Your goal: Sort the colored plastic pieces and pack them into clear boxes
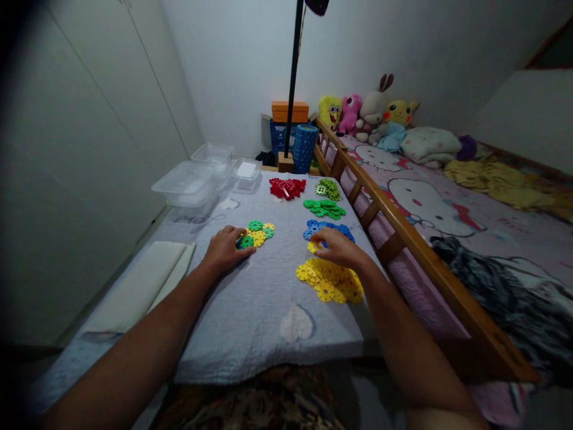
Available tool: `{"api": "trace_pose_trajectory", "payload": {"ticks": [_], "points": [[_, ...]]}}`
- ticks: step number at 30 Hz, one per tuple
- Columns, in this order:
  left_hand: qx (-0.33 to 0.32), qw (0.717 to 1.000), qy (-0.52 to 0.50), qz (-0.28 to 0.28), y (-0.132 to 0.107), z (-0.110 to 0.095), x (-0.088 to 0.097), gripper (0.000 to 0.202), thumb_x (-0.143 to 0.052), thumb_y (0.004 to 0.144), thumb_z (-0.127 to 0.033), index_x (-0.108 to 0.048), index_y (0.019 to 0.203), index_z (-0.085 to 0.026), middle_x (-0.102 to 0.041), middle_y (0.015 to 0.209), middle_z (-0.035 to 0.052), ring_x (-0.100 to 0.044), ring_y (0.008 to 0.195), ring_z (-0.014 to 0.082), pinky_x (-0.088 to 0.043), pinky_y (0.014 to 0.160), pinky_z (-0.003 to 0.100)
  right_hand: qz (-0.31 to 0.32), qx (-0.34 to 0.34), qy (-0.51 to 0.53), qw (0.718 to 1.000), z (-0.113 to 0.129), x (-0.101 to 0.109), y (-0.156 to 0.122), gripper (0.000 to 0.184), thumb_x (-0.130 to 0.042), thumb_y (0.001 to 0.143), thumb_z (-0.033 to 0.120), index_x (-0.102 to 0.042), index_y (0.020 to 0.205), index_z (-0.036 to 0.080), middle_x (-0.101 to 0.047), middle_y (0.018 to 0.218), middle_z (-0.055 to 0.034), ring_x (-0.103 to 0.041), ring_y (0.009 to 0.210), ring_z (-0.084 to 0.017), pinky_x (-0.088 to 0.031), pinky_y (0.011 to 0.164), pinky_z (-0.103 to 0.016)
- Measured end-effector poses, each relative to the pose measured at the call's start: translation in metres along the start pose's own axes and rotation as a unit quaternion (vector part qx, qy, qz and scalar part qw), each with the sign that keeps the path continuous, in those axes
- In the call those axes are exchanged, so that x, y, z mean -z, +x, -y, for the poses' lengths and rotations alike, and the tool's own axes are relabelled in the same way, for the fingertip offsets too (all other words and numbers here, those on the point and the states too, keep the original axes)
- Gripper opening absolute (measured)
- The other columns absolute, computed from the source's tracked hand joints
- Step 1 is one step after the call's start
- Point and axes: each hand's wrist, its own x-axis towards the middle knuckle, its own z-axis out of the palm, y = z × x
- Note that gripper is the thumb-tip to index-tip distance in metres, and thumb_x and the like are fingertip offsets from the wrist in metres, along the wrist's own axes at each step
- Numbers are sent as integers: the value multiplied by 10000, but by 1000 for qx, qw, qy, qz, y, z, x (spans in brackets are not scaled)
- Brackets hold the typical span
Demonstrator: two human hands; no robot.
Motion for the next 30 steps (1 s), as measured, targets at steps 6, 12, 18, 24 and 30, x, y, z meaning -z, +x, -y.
{"api": "trace_pose_trajectory", "payload": {"ticks": [6,12,18,24,30], "points": [[-14,1000,-2,-3,1,2,-1,566,-644,848,-541,-644,1304,-205,-639,1231,116,-608,1124,294,-460,947,389,31,-15,-29,999,-6,0,-42,289,-706,776,224,-735,1063,232,-707,1113,-75,-620,1086,-260,-466,1000,-393],[-13,1000,0,-7,0,1,1,513,-615,875,-511,-653,1290,-212,-648,1222,107,-621,1114,278,-465,941,367,0,-46,-28,999,-21,0,-72,312,-679,812,246,-709,1121,212,-691,1157,-103,-609,1105,-274,-449,1014,-414],[-18,1000,-2,-8,2,3,-1,521,-618,867,-505,-657,1285,-195,-655,1199,114,-626,1111,287,-476,939,374,-20,-25,-34,999,-17,-12,-81,307,-674,826,242,-685,1131,214,-668,1153,-97,-580,1133,-273,-420,1031,-426],[-17,1000,-9,-14,3,6,-4,513,-627,856,-509,-664,1275,-215,-653,1197,109,-624,1101,284,-473,942,378,-24,-42,-61,997,-7,-27,-76,322,-697,825,270,-691,1144,228,-631,1194,-97,-528,1175,-290,-393,1050,-451],[-7,1000,0,-7,2,6,1,567,-646,830,-548,-655,1293,-220,-653,1215,113,-605,1113,298,-458,937,395,-26,-77,-99,992,-6,-31,-74,365,-701,808,256,-703,1171,215,-615,1256,-118,-501,1206,-317,-386,1048,-471]]}}
